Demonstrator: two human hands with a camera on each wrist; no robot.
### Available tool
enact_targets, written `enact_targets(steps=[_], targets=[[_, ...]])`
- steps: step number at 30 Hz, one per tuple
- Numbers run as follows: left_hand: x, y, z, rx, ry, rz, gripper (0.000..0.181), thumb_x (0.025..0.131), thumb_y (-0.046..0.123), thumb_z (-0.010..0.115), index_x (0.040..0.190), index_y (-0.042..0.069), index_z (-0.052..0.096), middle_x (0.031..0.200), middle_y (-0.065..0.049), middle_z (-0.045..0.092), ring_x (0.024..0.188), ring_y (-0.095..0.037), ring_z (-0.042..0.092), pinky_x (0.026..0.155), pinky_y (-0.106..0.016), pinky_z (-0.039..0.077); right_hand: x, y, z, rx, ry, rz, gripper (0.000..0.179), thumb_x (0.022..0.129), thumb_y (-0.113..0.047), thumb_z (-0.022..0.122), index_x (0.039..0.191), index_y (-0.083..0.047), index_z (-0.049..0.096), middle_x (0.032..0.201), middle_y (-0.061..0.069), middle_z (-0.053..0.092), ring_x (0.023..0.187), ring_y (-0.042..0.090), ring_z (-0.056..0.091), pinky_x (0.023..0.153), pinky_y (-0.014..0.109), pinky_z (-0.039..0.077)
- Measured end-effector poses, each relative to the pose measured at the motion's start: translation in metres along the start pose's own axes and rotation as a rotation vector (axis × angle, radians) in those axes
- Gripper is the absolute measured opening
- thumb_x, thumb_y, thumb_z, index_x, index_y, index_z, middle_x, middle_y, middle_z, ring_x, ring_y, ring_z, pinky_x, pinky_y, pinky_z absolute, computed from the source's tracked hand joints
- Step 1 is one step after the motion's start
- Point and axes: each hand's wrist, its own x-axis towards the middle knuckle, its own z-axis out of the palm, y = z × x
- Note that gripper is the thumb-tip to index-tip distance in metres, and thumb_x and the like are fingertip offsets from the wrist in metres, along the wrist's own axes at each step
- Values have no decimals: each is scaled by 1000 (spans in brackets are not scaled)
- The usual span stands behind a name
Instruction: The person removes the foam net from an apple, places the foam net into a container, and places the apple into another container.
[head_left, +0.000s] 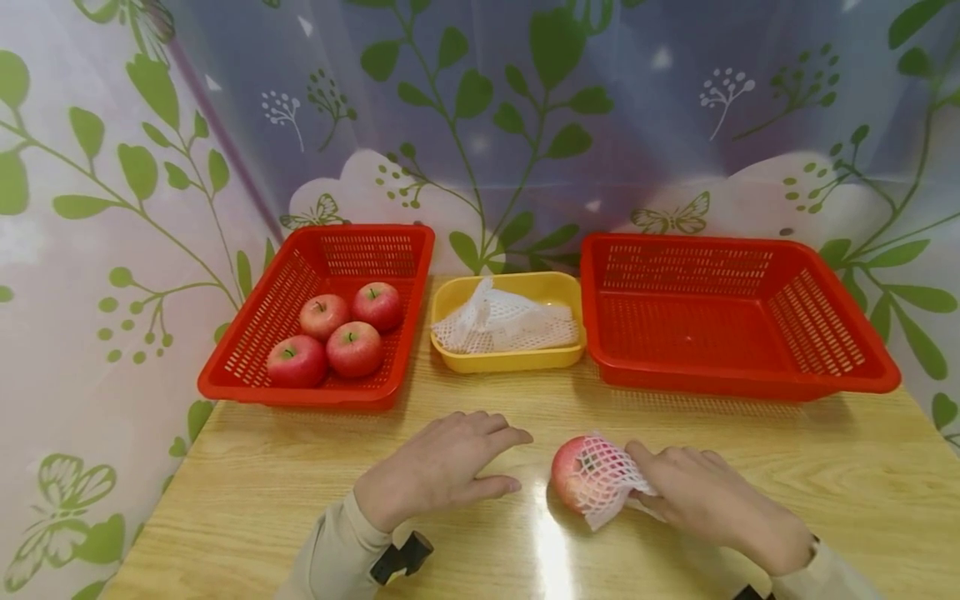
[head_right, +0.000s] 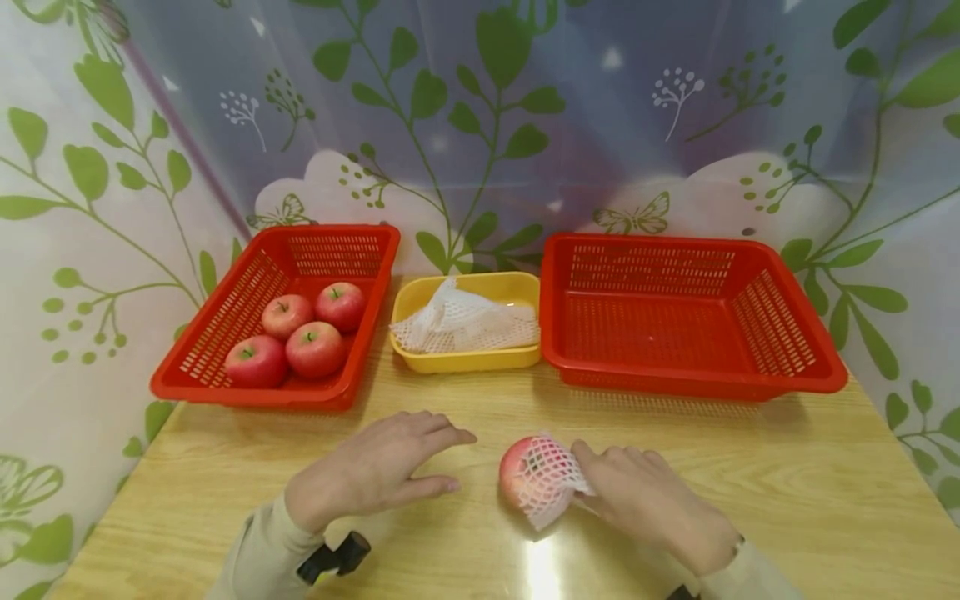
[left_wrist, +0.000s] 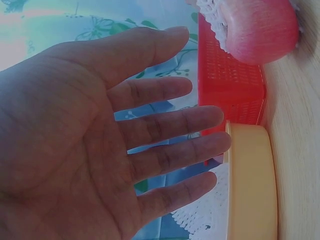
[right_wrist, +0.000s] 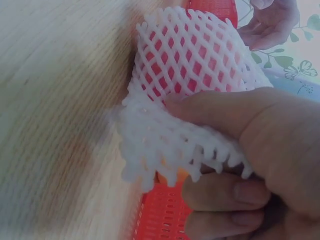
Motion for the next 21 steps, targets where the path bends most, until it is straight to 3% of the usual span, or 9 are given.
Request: enact_targets(steps=[13,21], targets=[[0,1,1,-14,-8,3,46,99,41,63,138,17,59,125,1,65,115,-16,61,97,-38,51,0,2,5,3,44,-24,17,91,-26,71,92,-27,54,60,-17,35,53,0,32,44,21,25],[1,1,1,-3,-11,4,46,100,42,62,139,18,58,125,1,65,116,-16,61,98,-38,51,2,1,3,-17,38,-4,13,90,-23,67,103,-23,66,60,-15,29,55,2,33,45,22,24]])
